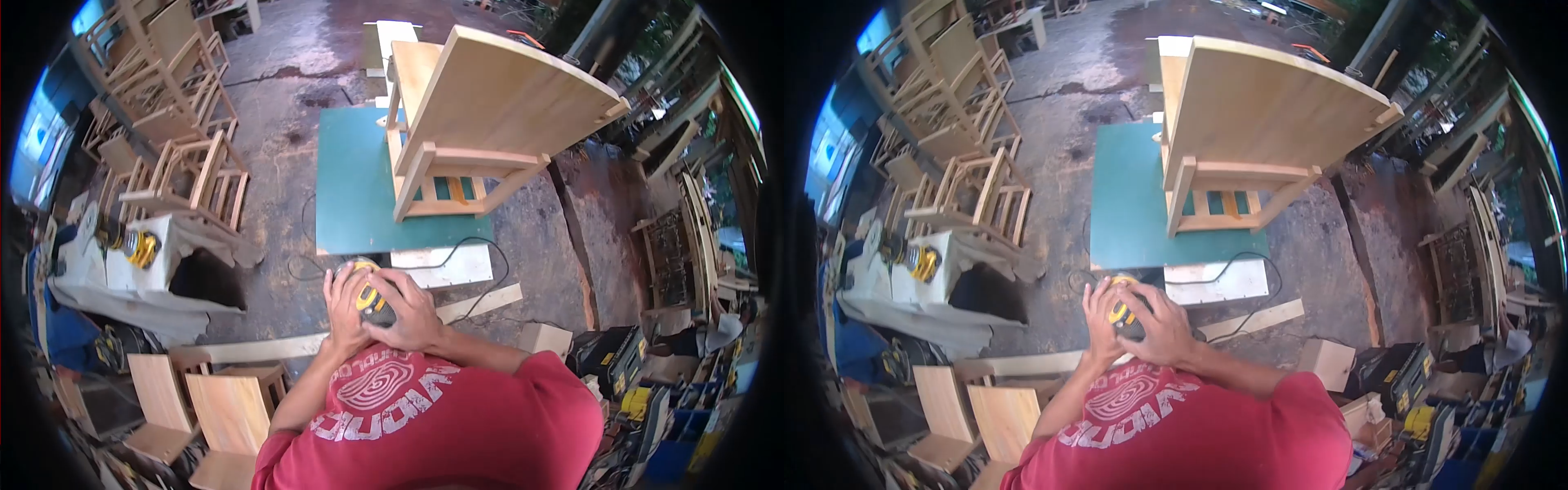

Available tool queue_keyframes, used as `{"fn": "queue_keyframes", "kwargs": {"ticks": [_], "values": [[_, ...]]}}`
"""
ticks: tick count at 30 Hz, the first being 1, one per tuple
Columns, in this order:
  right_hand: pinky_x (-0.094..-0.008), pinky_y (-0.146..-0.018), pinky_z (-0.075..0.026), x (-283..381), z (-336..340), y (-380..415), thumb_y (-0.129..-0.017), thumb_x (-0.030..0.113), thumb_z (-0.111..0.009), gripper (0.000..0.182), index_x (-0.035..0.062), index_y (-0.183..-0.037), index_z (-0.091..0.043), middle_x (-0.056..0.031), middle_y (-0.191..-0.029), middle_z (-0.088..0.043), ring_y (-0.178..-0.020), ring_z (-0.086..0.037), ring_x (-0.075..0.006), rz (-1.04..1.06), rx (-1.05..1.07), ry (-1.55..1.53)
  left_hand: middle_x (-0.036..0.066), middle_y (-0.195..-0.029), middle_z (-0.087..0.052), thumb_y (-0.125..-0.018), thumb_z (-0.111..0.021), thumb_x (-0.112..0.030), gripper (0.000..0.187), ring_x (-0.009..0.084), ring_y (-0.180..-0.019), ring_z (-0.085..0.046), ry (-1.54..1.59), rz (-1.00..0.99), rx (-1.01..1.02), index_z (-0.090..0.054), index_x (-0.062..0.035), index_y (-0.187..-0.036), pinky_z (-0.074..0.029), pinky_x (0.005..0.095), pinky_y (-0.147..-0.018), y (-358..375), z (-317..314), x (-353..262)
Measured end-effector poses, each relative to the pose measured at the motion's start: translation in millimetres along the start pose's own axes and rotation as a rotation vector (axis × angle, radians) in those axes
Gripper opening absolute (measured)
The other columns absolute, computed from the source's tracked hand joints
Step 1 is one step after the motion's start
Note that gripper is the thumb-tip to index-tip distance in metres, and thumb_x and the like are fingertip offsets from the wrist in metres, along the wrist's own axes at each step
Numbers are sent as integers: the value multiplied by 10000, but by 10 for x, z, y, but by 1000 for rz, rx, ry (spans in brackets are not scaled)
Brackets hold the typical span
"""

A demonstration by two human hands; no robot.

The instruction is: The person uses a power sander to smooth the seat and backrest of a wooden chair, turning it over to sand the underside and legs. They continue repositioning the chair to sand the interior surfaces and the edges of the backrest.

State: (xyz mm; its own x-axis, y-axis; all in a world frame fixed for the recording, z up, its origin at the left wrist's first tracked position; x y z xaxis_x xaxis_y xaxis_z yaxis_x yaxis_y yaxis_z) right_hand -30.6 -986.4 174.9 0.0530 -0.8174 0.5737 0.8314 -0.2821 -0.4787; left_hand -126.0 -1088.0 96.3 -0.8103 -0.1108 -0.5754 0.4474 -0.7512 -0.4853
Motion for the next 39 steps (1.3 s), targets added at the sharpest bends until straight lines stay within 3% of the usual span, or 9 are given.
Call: {"fn": "queue_keyframes", "kwargs": {"ticks": [2, 8, 14, 20, 22, 29, 32, 34, 39], "values": [[-441, -885, -572, -32, 6, -121, -660, 195, -877, 813, 50, -1392, -556, -178, -1289, -567, -1111, -639, -359, -54, -3, -67, 130, -1414, -604, -827, -750, -380, 636, 386, -1419, -458, 33, -57, -8, -597, -43, -1344, -165, 621, -1210, -189, -14, 219], [-444, -983, -519, -327, 112, -489, -728, 290, -902, 993, 11, -1524, -377, -213, -1358, -500, -1212, -578, -380, -157, 12, -281, 112, -1330, -666, -838, -764, -441, 583, 368, -1385, -509, 87, -181, -33, -627, -55, -1252, -108, 628, -1232, -672, 201, 416], [-455, -1078, -466, -499, 69, -468, -732, 446, -910, 1134, 41, -1583, -279, -248, -1398, -497, -1262, -562, -391, -509, 168, -497, 94, -1338, -661, -793, -802, -486, 616, 385, -1407, -481, 29, -308, -2, -614, -59, -1196, -53, 650, -1232, -1063, 260, 510], [-473, -1111, -445, -428, -62, -559, -727, 403, -898, 1126, 91, -1602, -262, -276, -1472, -459, -1359, -500, -434, -630, 121, -343, 132, -1473, -565, -807, -778, -458, 707, 428, -1481, -368, 156, -496, 183, -573, -47, -1344, -42, 653, -1232, -1358, 158, 809], [-465, -1095, -460, -391, -163, -638, -729, 392, -896, 1083, 73, -1583, -313, -277, -1443, -507, -1333, -533, -430, -583, -26, -306, 187, -1562, -445, -800, -788, -407, 789, 437, -1463, -350, 143, -489, 211, -519, -48, -1449, -108, 645, -1216, -1459, 164, 888], [-444, -1089, -478, -79, -637, -1174, -719, 382, -896, 976, 31, -1511, -447, -266, -1348, -617, -1255, -610, -410, -797, -239, -147, 282, -1506, -429, -727, -822, -220, 838, 406, -1309, -409, 186, -437, 448, -504, -46, -1482, -265, 583, -1133, -1983, 738, 1331], [-437, -1110, -464, 11, -856, -1363, -729, 398, -883, 955, 17, -1498, -464, -271, -1386, -597, -1297, -587, -402, -830, -285, -83, 244, -1518, -414, -778, -821, -201, 887, 347, -1276, -459, 478, -232, 670, -411, -21, -1544, -348, 491, -1125, -1905, 947, 1817], [-431, -1098, -478, 82, -962, -1480, -740, 411, -865, 930, 5, -1483, -481, -272, -1410, -583, -1291, -594, -408, -874, -319, -8, 190, -1431, -504, -895, -752, -170, 773, 276, -1230, -535, 977, 416, 960, -374, -19, -1552, -441, 415, -1059, -1750, 983, 2109], [-471, -991, -543, 212, -1223, -1792, -769, 402, -834, 885, 21, -1485, -480, -268, -1354, -603, -1167, -654, -441, -868, -463, 113, 138, -1426, -518, -994, -690, -342, 785, 225, -1279, -539, 1461, 587, 842, -277, -24, -1581, -446, 396, -1075, -1662, 1001, 1930]]}}
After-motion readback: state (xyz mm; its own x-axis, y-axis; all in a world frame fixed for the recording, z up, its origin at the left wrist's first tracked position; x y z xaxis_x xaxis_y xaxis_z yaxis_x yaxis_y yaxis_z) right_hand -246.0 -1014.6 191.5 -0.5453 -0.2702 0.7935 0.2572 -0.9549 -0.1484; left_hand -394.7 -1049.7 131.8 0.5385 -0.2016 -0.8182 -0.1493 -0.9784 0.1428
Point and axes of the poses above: each hand's wrist, its own y-axis away from the middle knuckle, its own z-axis out of the back of the hand, x = y × z, the point moved 5 cm from there along -y, towards the middle knuckle
